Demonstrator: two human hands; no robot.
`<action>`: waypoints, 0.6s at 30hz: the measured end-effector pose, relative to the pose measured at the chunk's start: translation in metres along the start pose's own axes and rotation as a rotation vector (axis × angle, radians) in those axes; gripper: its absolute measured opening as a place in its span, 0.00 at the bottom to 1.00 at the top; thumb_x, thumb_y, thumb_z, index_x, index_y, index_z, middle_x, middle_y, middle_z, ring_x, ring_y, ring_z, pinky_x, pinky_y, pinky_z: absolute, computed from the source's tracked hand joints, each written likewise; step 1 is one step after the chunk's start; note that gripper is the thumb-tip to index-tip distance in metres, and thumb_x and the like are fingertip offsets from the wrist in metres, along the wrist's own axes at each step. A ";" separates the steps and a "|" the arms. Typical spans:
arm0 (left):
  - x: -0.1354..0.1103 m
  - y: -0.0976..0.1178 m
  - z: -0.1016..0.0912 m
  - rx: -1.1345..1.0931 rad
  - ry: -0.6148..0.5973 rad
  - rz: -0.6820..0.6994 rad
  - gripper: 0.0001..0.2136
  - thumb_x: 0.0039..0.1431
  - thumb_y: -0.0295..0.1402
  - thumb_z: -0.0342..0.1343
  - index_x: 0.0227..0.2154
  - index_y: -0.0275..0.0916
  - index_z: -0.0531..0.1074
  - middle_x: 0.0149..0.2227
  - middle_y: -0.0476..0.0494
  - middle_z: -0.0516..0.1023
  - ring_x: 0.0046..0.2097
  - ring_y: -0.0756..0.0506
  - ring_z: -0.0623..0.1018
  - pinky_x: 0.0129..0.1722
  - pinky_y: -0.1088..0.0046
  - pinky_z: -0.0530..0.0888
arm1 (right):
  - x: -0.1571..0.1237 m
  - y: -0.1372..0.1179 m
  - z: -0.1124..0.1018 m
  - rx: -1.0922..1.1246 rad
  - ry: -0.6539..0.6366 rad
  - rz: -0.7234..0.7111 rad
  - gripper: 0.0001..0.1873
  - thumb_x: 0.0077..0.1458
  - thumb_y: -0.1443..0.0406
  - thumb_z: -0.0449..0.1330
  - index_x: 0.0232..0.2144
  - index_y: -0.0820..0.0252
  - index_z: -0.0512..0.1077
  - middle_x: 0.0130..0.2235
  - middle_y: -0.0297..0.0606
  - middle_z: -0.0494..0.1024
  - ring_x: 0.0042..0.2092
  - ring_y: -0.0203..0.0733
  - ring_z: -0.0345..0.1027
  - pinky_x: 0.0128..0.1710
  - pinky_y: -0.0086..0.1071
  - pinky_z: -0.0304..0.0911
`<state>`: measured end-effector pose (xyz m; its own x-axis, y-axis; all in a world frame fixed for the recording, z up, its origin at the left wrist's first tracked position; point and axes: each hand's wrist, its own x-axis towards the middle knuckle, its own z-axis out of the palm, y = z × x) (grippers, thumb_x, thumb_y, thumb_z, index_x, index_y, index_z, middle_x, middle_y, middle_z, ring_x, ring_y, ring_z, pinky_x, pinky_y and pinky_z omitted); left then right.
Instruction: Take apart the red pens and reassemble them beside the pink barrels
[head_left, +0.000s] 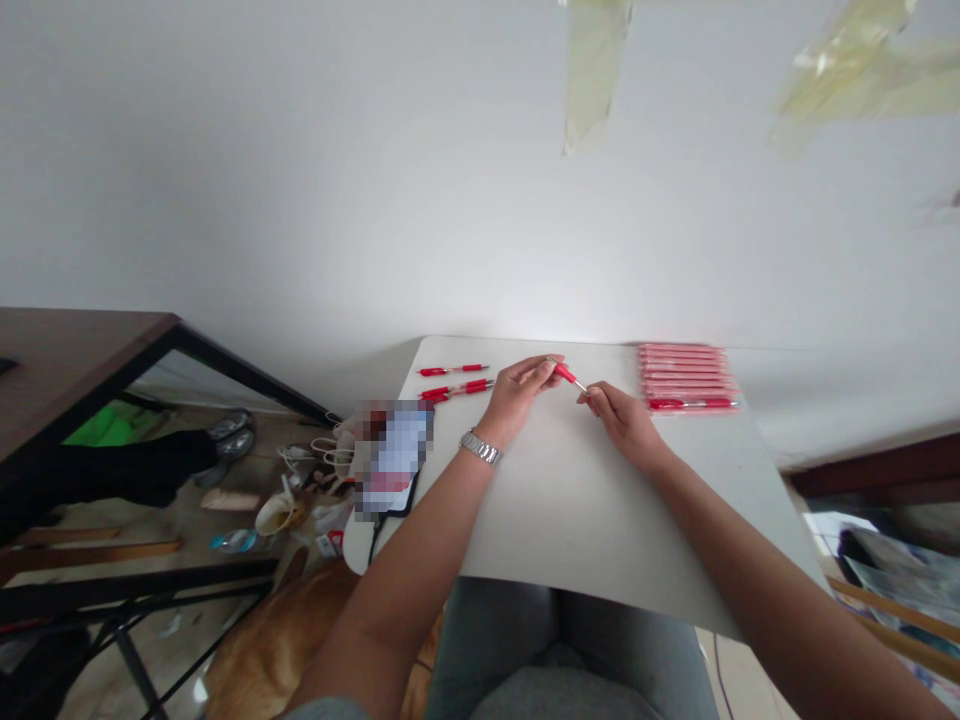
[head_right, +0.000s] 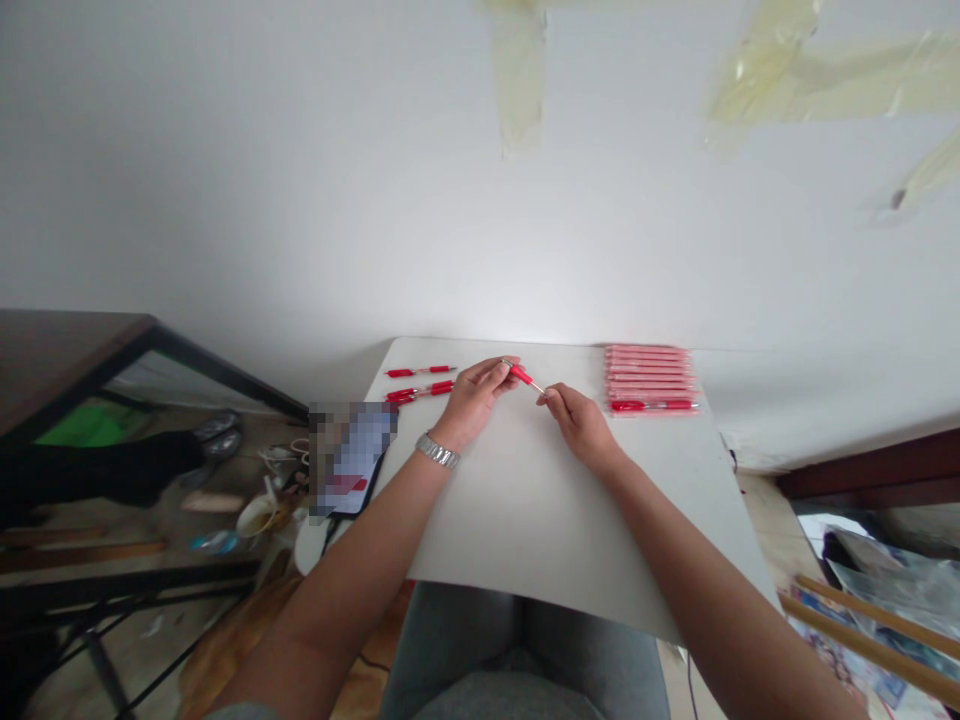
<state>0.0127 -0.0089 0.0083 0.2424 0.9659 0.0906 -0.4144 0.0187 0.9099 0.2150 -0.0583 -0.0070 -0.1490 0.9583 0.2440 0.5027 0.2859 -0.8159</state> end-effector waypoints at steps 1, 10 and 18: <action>0.000 0.000 0.000 0.010 0.002 0.002 0.19 0.56 0.46 0.70 0.43 0.39 0.84 0.43 0.38 0.85 0.42 0.45 0.82 0.52 0.64 0.77 | 0.000 0.000 0.000 -0.003 0.008 0.010 0.28 0.72 0.45 0.45 0.40 0.56 0.75 0.32 0.36 0.75 0.33 0.41 0.68 0.35 0.35 0.63; 0.000 -0.002 0.000 0.041 -0.007 0.003 0.18 0.57 0.46 0.69 0.44 0.39 0.84 0.43 0.39 0.85 0.42 0.47 0.81 0.51 0.64 0.77 | 0.000 0.006 0.004 0.013 0.077 -0.016 0.18 0.68 0.48 0.56 0.47 0.54 0.64 0.30 0.30 0.70 0.29 0.39 0.62 0.31 0.34 0.59; -0.003 0.002 0.004 0.048 -0.055 0.021 0.18 0.58 0.47 0.68 0.43 0.39 0.84 0.49 0.36 0.84 0.50 0.41 0.83 0.54 0.61 0.77 | 0.001 0.004 0.001 0.037 0.027 -0.033 0.21 0.71 0.48 0.49 0.41 0.55 0.71 0.30 0.33 0.71 0.31 0.40 0.63 0.33 0.34 0.60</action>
<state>0.0144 -0.0127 0.0112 0.2826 0.9502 0.1312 -0.3780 -0.0154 0.9257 0.2165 -0.0563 -0.0106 -0.1412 0.9482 0.2846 0.4659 0.3173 -0.8260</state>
